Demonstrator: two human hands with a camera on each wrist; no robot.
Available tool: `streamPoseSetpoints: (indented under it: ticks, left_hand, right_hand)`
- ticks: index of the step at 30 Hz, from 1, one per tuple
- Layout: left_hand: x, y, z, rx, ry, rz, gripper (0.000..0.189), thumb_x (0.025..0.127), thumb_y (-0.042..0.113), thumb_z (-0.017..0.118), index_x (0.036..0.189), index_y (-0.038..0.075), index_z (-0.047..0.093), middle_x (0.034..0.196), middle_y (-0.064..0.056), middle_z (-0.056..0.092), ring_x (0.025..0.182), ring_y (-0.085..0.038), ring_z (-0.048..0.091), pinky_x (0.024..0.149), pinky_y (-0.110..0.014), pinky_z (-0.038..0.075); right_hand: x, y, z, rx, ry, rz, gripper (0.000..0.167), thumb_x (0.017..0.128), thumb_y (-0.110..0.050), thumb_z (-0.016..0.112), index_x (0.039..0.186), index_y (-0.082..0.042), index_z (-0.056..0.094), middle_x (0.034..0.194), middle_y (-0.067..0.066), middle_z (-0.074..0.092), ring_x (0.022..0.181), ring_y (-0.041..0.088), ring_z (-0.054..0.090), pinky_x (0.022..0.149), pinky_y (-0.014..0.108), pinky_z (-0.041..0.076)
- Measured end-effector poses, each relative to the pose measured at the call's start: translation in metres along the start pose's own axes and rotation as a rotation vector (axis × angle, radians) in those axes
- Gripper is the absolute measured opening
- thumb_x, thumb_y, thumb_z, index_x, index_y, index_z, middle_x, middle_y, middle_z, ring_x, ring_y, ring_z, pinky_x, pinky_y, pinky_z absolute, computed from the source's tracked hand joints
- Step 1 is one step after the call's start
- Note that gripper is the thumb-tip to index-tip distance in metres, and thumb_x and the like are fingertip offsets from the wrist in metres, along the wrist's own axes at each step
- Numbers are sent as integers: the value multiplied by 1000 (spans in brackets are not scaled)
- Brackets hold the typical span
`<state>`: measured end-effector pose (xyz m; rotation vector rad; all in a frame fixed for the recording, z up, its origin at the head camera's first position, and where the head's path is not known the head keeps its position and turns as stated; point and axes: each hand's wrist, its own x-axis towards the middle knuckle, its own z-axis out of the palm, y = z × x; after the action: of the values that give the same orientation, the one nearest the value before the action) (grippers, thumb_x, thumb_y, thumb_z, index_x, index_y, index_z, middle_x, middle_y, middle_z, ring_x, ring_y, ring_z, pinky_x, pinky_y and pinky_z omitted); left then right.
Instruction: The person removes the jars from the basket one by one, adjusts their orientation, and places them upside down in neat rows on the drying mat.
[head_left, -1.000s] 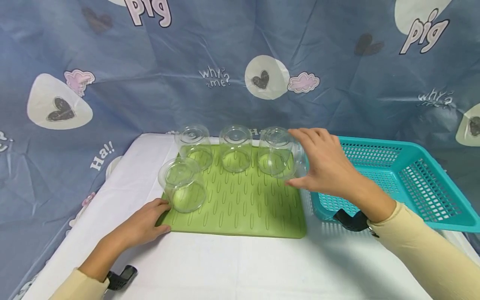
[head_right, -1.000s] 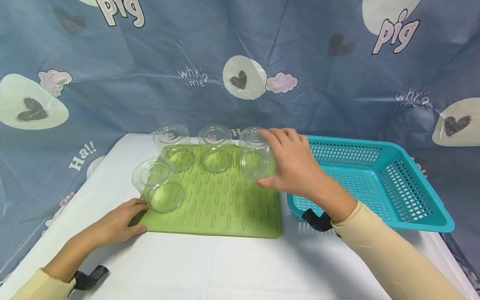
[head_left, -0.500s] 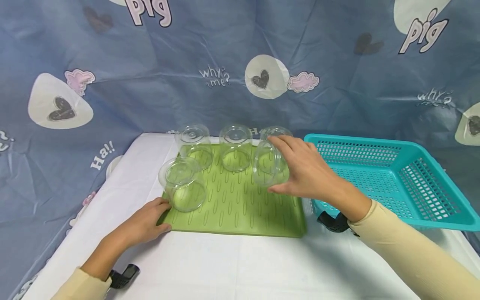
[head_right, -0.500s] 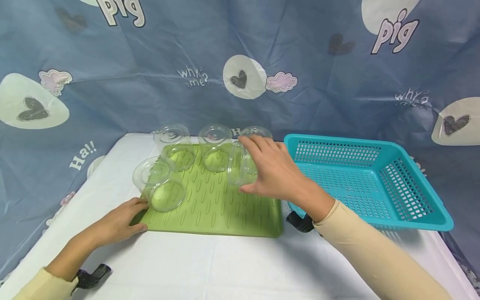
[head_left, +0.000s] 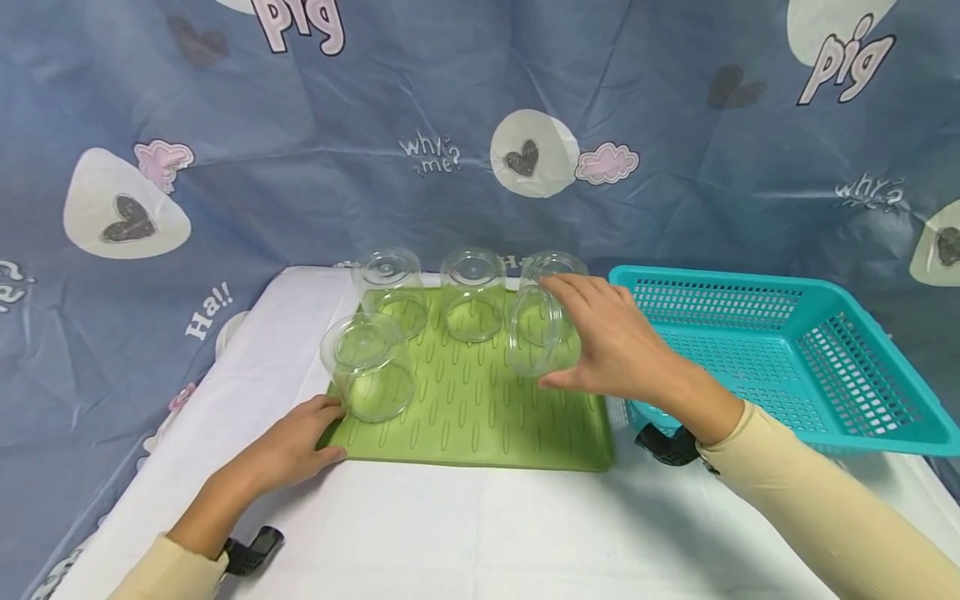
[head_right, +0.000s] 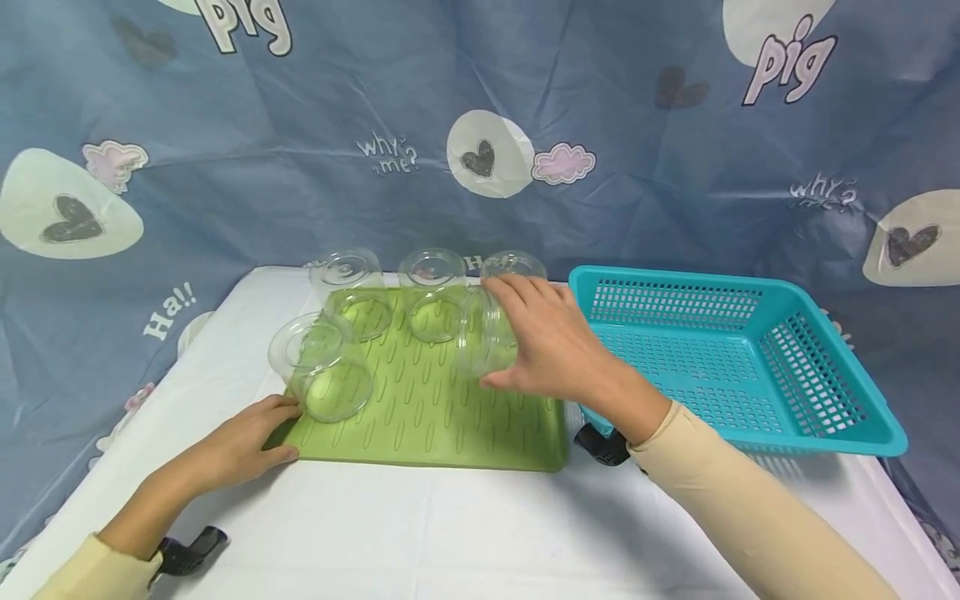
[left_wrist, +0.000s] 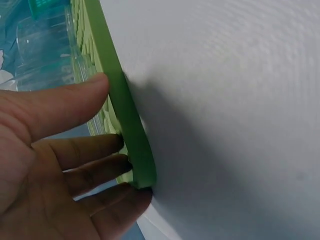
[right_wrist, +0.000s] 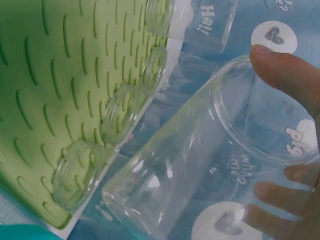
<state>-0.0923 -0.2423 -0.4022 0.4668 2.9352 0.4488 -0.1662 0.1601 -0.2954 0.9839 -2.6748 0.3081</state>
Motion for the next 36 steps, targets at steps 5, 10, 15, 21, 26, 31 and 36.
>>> streamPoseSetpoints:
  ticks: [5, 10, 15, 21, 26, 31, 36]
  left_hand:
    - [-5, -10, -9, -53, 84, 19, 46, 86, 12, 74, 125, -8, 61, 130, -28, 60, 122, -48, 56, 103, -61, 47]
    - [-11, -23, -35, -54, 367, -41, 32, 88, 5, 69, 118, -5, 66, 122, -28, 65, 105, -48, 64, 91, -61, 51]
    - [-2, -10, -67, -96, 778, -94, 25, 87, 0, 65, 112, -3, 69, 118, -24, 67, 96, -45, 65, 78, -40, 55]
    - [21, 43, -87, -248, 927, 90, 27, 86, -5, 66, 113, -4, 69, 121, -19, 67, 112, -35, 63, 86, -13, 44]
    - [39, 87, -82, -252, 782, 239, 38, 86, -1, 69, 124, -3, 63, 129, -17, 63, 116, -32, 61, 84, -38, 54]
    - [49, 121, -70, -289, 607, 290, 48, 91, 11, 68, 137, 3, 56, 140, -14, 57, 125, -30, 57, 93, -46, 56]
    - [57, 144, -54, -350, 484, 335, 58, 93, 21, 67, 146, 7, 47, 150, -11, 49, 134, -28, 51, 100, -45, 55]
  right_hand:
    - [1, -1, 0, -36, 15, -13, 118, 59, -61, 88, 152, -10, 36, 150, 12, 46, 135, 35, 44, 100, 59, 41]
    - [2, -3, 1, -39, 21, -10, 118, 60, -61, 88, 152, -10, 35, 149, 13, 47, 135, 35, 44, 100, 59, 41]
    - [3, -4, -1, -3, 46, 18, 116, 60, -55, 91, 150, -8, 35, 148, 13, 48, 134, 36, 45, 103, 59, 41]
    - [6, -11, -3, -23, 89, -6, 112, 59, -54, 91, 147, -7, 39, 146, 15, 50, 133, 37, 46, 102, 60, 41]
    - [6, -13, -2, -48, 121, -24, 110, 59, -54, 91, 146, -9, 41, 145, 14, 50, 132, 36, 46, 104, 60, 39]
    - [4, -18, 4, -68, 144, -59, 109, 60, -55, 90, 145, -9, 41, 143, 12, 50, 130, 35, 47, 106, 59, 37]
    - [1, -23, 9, -110, 220, -112, 108, 57, -54, 92, 142, -8, 44, 139, 12, 54, 126, 34, 50, 102, 56, 41]
